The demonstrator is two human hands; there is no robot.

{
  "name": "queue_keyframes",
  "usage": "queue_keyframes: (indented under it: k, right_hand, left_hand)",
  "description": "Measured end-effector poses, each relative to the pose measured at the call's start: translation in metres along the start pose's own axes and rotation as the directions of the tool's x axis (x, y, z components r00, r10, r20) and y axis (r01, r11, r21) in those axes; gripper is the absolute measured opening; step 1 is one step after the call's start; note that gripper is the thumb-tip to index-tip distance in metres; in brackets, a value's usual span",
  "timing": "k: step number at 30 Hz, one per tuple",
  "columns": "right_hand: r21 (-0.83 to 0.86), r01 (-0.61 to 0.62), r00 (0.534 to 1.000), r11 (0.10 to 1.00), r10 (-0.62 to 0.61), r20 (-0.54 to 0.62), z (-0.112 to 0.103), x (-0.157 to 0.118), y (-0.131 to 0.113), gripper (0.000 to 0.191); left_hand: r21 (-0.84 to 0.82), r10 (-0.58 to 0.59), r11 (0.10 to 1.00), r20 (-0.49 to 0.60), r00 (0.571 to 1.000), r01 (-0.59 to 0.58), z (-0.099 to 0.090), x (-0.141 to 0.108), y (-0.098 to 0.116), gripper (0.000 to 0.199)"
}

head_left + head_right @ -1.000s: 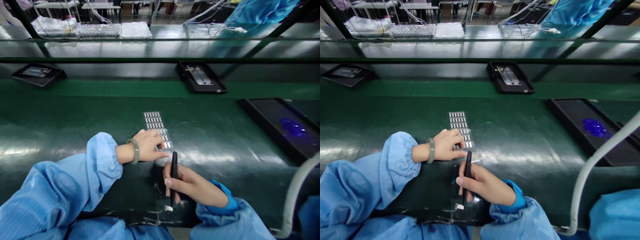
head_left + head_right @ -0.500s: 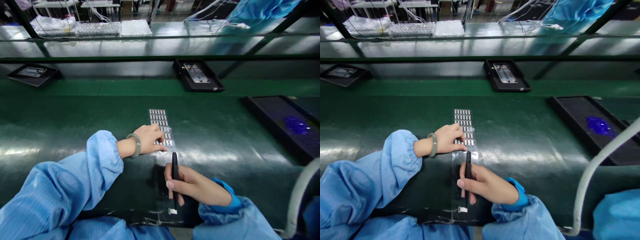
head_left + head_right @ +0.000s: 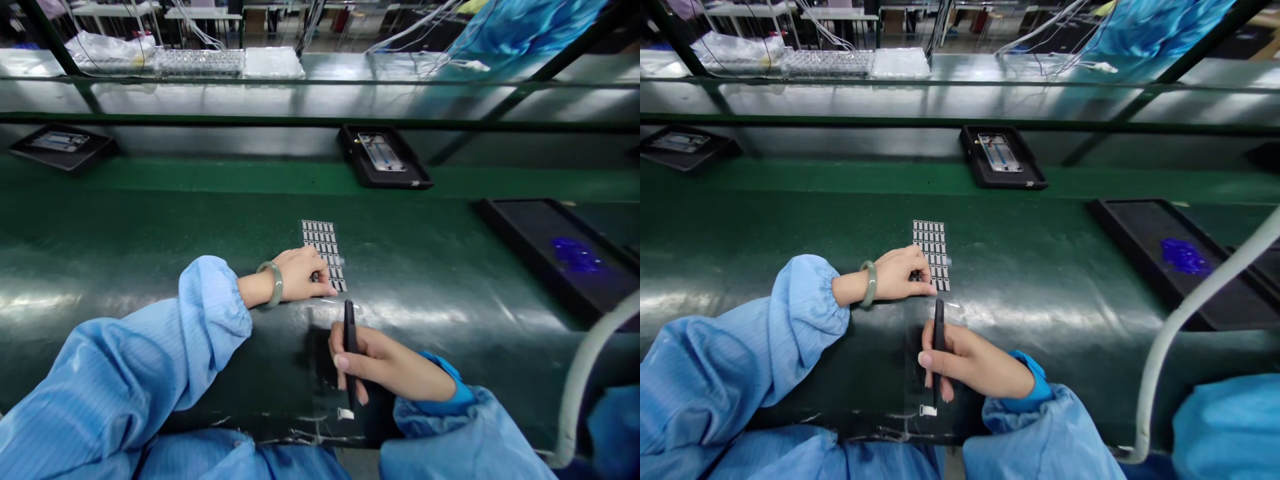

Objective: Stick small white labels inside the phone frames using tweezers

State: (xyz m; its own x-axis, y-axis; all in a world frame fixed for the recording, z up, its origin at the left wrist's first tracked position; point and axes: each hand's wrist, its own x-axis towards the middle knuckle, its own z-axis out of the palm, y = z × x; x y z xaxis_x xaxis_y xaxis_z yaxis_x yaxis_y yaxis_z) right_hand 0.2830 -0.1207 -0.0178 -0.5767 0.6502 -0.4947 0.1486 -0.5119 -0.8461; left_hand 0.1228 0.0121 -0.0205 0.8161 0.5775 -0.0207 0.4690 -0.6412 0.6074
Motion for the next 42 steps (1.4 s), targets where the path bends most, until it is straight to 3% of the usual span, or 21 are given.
queue_keyframes:
  k: [9,17,33,42]
  right_hand:
    - [-0.004,-0.008,1.0,1.0,0.007,-0.026,0.0015,-0.0001,-0.002,0.041]
    - [0.006,0.005,1.0,1.0,-0.005,-0.011,0.0016,-0.0005,-0.0015,0.038]
    - [-0.025,-0.009,0.999,1.0,0.008,-0.032,0.0039,-0.0004,-0.0038,0.04]
    - [-0.047,0.008,1.0,0.999,-0.01,-0.029,0.005,-0.0003,-0.0079,0.041]
  left_hand:
    - [0.022,0.092,0.996,-0.006,0.996,-0.092,0.0028,-0.0016,-0.0046,0.029]
    - [0.035,0.094,0.995,0.001,0.996,-0.094,0.0007,-0.0018,-0.0031,0.036]
    - [0.02,0.09,0.996,-0.023,0.996,-0.09,0.0036,-0.002,-0.0046,0.031]
    - [0.009,0.107,0.994,-0.019,0.994,-0.107,0.0007,-0.0029,-0.0026,0.045]
